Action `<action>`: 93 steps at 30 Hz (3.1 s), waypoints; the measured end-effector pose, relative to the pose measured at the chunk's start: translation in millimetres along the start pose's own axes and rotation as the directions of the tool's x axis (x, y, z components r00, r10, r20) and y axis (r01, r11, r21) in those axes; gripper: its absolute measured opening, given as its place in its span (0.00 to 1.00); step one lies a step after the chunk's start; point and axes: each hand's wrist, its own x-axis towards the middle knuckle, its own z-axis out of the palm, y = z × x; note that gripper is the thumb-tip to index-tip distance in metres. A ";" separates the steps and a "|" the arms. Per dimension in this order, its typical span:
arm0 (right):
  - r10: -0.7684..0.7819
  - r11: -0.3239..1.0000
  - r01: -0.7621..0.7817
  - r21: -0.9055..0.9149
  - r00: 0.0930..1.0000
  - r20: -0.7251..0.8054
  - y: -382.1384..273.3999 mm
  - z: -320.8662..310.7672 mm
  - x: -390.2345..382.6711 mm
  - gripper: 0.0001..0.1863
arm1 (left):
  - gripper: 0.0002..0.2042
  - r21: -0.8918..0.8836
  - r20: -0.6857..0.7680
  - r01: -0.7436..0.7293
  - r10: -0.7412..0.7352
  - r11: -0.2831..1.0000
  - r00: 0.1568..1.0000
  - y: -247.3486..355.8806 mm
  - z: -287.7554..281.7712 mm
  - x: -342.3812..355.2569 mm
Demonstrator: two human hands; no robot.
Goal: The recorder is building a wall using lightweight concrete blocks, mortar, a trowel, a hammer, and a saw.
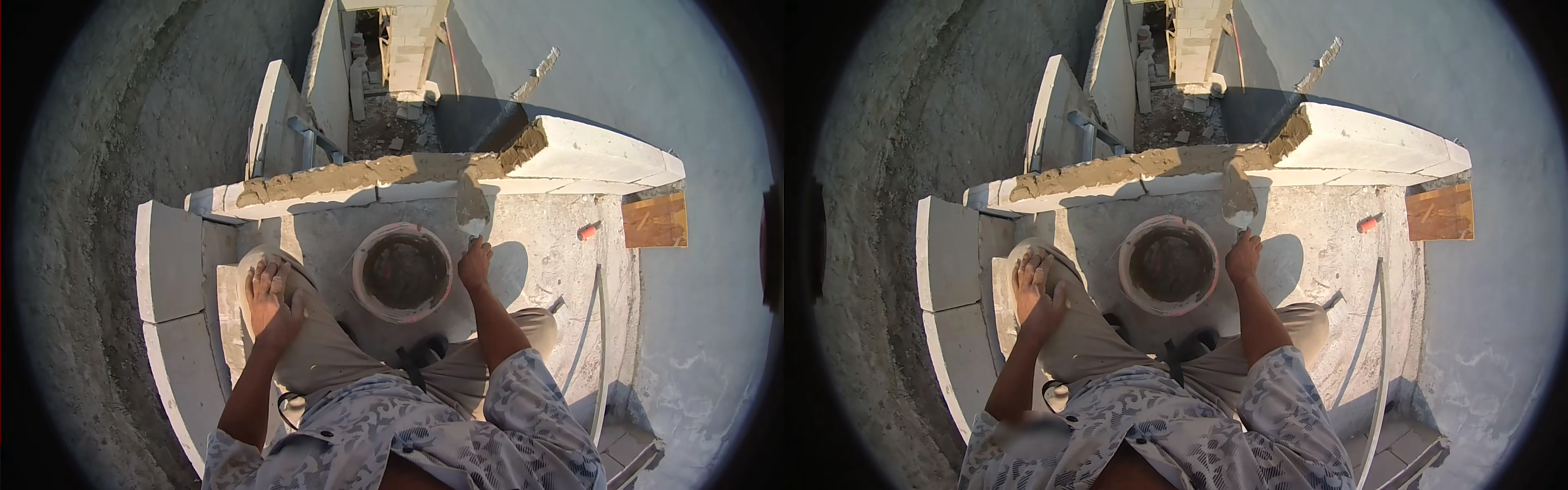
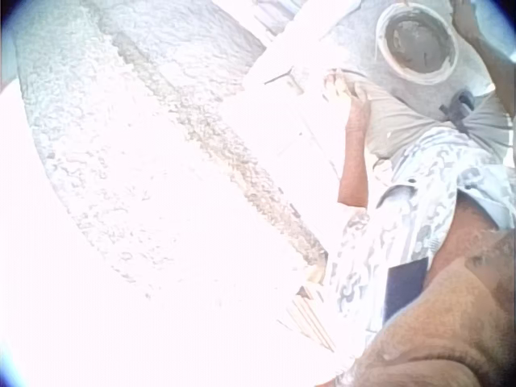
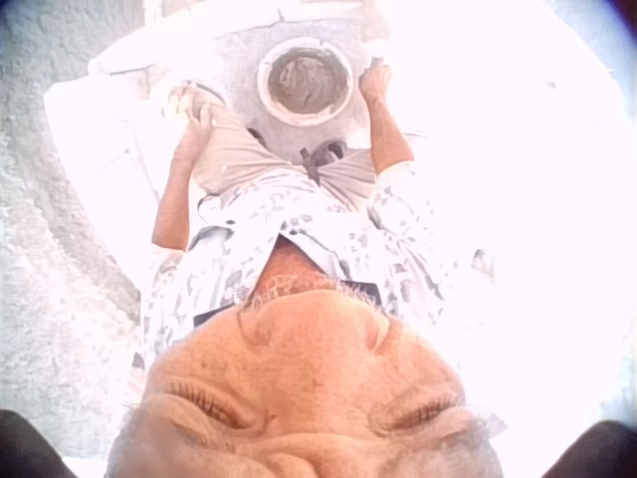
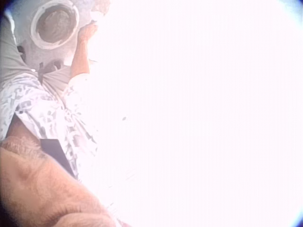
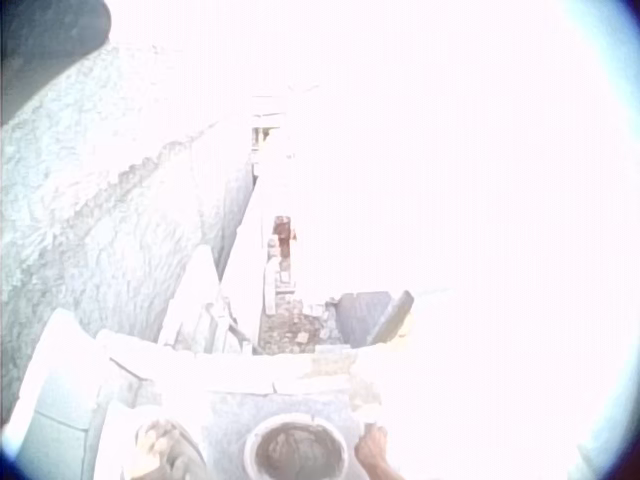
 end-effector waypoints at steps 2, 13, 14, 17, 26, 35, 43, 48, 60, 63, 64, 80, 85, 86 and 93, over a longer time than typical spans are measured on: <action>0.008 0.998 -0.006 -0.064 0.999 0.031 15.3 -0.4 -24.6 0.25 | 0.28 0.002 -0.005 0.045 -0.045 0.999 0.999 -5.9 4.9 -3.9; -0.047 0.883 -0.008 0.469 0.993 0.104 -39.4 -88.9 50.2 0.19 | 0.29 -0.061 0.029 0.021 -0.019 0.998 0.999 1.9 10.4 19.4; -0.004 0.871 -0.050 0.489 0.994 0.110 -28.5 -79.4 56.2 0.16 | 0.29 -0.065 0.035 0.008 -0.006 0.998 0.999 3.7 12.2 21.0; 0.174 0.779 -0.370 0.506 0.903 0.393 -21.2 -67.0 6.3 0.17 | 0.29 -0.030 0.022 0.028 -0.027 0.999 0.999 -3.1 13.7 13.5; -0.043 0.994 -0.020 0.105 0.822 0.568 -66.2 -172.7 -110.4 0.22 | 0.42 -0.530 0.266 0.509 -0.437 0.679 0.859 73.7 119.3 39.3; -0.188 0.978 0.206 -0.003 0.896 0.402 -124.9 -115.1 -114.4 0.25 | 0.33 -0.636 0.577 0.691 -0.384 0.342 0.721 65.4 112.4 34.2; -0.251 0.836 0.442 -0.324 0.834 0.491 -90.7 -59.4 -108.8 0.16 | 0.23 -0.690 0.580 0.668 -0.340 0.278 0.741 54.6 114.9 37.9; -0.293 0.805 0.495 -0.328 0.812 0.505 -112.0 -103.1 -98.1 0.14 | 0.20 -0.706 0.627 0.690 -0.313 0.160 0.714 53.1 120.2 38.7; -0.007 0.996 0.056 -0.076 0.843 0.538 -113.3 -243.7 -14.7 0.20 | 0.17 -0.712 0.626 0.691 -0.335 0.122 0.704 46.3 129.7 36.8; -0.020 1.000 0.023 0.005 0.738 0.675 -74.1 -214.1 25.8 0.21 | 0.17 -0.728 0.620 0.674 -0.298 0.128 0.726 53.1 131.4 41.2; -0.267 0.961 0.258 0.101 0.767 0.584 -42.2 -198.5 36.1 0.22 | 0.17 -0.725 0.616 0.672 -0.292 0.154 0.732 58.8 130.8 44.9; -0.463 0.863 0.361 0.353 0.844 0.269 -147.9 -98.7 -117.4 0.26 | 0.19 -0.817 0.254 0.124 0.158 0.564 0.954 79.8 96.7 35.8; -0.138 0.524 -0.502 0.688 0.747 0.650 -154.2 -123.7 -120.3 0.19 | 0.18 -0.808 0.170 0.086 0.091 0.583 0.981 69.2 36.9 20.8; -0.125 0.451 -0.443 0.775 0.828 0.546 -130.7 -123.7 -106.4 0.16 | 0.18 -0.764 0.042 -0.032 0.099 0.645 0.994 65.5 21.7 23.0; 0.190 0.457 -0.273 0.847 0.960 0.207 -33.7 -219.6 -37.8 0.19 | 0.21 -0.524 -0.260 0.160 -0.336 0.837 0.905 -46.5 -24.0 -35.4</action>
